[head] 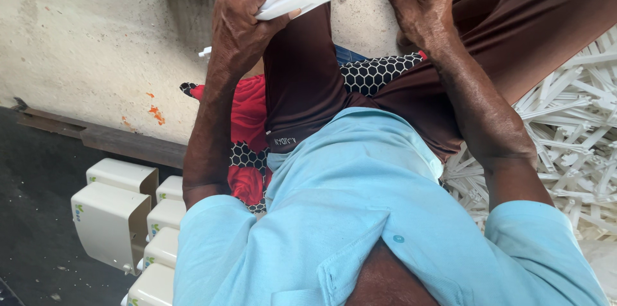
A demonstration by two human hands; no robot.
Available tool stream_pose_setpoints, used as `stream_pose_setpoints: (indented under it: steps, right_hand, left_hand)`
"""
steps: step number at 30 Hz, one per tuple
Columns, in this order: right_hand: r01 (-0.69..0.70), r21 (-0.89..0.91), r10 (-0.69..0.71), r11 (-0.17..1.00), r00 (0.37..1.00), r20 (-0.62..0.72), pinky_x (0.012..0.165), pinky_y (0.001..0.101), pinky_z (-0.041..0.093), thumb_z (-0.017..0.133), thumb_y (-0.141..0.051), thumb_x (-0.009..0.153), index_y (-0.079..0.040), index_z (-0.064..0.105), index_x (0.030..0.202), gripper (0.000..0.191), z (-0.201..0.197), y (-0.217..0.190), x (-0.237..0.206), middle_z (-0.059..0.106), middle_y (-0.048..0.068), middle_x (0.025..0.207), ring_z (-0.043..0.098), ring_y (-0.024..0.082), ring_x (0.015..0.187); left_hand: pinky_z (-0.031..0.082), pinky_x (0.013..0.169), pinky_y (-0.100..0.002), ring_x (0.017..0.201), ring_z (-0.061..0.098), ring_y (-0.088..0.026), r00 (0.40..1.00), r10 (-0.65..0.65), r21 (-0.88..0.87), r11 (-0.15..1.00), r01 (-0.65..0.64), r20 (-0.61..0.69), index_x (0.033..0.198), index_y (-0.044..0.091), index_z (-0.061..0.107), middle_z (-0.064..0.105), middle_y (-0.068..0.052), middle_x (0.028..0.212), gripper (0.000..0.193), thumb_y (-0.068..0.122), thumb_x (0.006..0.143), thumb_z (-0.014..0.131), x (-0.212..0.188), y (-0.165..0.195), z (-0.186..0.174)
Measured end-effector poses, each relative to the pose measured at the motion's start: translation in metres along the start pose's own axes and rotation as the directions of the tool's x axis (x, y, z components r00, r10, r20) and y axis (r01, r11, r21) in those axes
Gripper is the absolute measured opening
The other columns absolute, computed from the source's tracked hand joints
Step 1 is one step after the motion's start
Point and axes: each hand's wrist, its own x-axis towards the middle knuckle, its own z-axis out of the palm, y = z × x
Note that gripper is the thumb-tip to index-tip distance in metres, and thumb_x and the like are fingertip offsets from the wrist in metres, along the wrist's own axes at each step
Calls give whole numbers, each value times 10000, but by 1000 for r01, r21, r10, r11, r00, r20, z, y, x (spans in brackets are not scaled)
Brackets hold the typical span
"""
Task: The person sits cross-legged on a low stool and repeatedly picks up white plastic clips and small white plastic pieces. They insert the small pieces into the clips by hand and place the assembled units into a blue basket. The person continues this repetitive assembly process throughout the video.
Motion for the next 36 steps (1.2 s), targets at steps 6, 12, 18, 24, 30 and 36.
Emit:
stream_pose_setpoints:
  steps: [6, 12, 18, 24, 30, 36]
  right_hand:
    - [-39, 116, 40, 992, 999, -5, 926, 256, 639, 739, 53, 1154, 10, 638, 1148, 110, 1, -5, 1, 737, 116, 1161, 735, 155, 1060]
    - [-32, -26, 33, 999, 998, 44, 780, 239, 636, 771, 23, 1120, 25, 675, 1114, 97, 2, -6, 2, 744, 123, 1081, 725, 133, 916]
    - [-220, 106, 223, 970, 975, -16, 593, 213, 489, 764, -166, 1085, 14, 708, 1032, 195, 8, -7, -4, 675, 72, 873, 577, 96, 732]
    - [-81, -222, 94, 972, 994, 48, 584, 256, 439, 564, -372, 1240, -64, 558, 921, 443, 13, 11, -6, 485, 14, 832, 481, 92, 696]
    - [-57, -59, 63, 997, 994, 93, 576, 306, 365, 457, -424, 1195, -98, 482, 876, 457, 14, 8, 1, 407, -6, 762, 390, 108, 641]
    - [-7, -93, 23, 996, 984, 177, 622, 299, 396, 463, -326, 1242, -35, 525, 1028, 367, 2, -8, 2, 430, 20, 801, 408, 114, 690]
  left_hand:
    - [478, 538, -343, 582, 634, -138, 1000, -10, -26, 1000, 10, 2, 857, 39, 700, 652, -50, 665, 331, 310, 988, 839, 1, 6, -3]
    - [508, 560, -336, 625, 684, -135, 1000, -22, -23, 1000, 22, -2, 906, 50, 730, 695, -48, 708, 263, 287, 979, 817, -1, 9, -3]
    - [528, 609, -367, 636, 692, -155, 992, 121, 144, 983, -115, -35, 947, 66, 737, 714, -56, 738, 238, 283, 1023, 797, -4, 10, 0]
    - [529, 608, -374, 639, 693, -167, 993, 106, 113, 988, -100, -43, 907, 69, 711, 701, -58, 722, 275, 305, 1024, 789, -4, 12, -2]
    - [532, 588, -353, 635, 693, -142, 999, 33, 49, 998, -31, -29, 894, 67, 712, 698, -44, 711, 254, 276, 1004, 804, -4, 10, -1]
    - [550, 588, -324, 670, 705, -118, 997, 73, -8, 997, -73, -35, 915, 61, 702, 706, -39, 747, 272, 280, 1020, 824, -3, 2, 0]
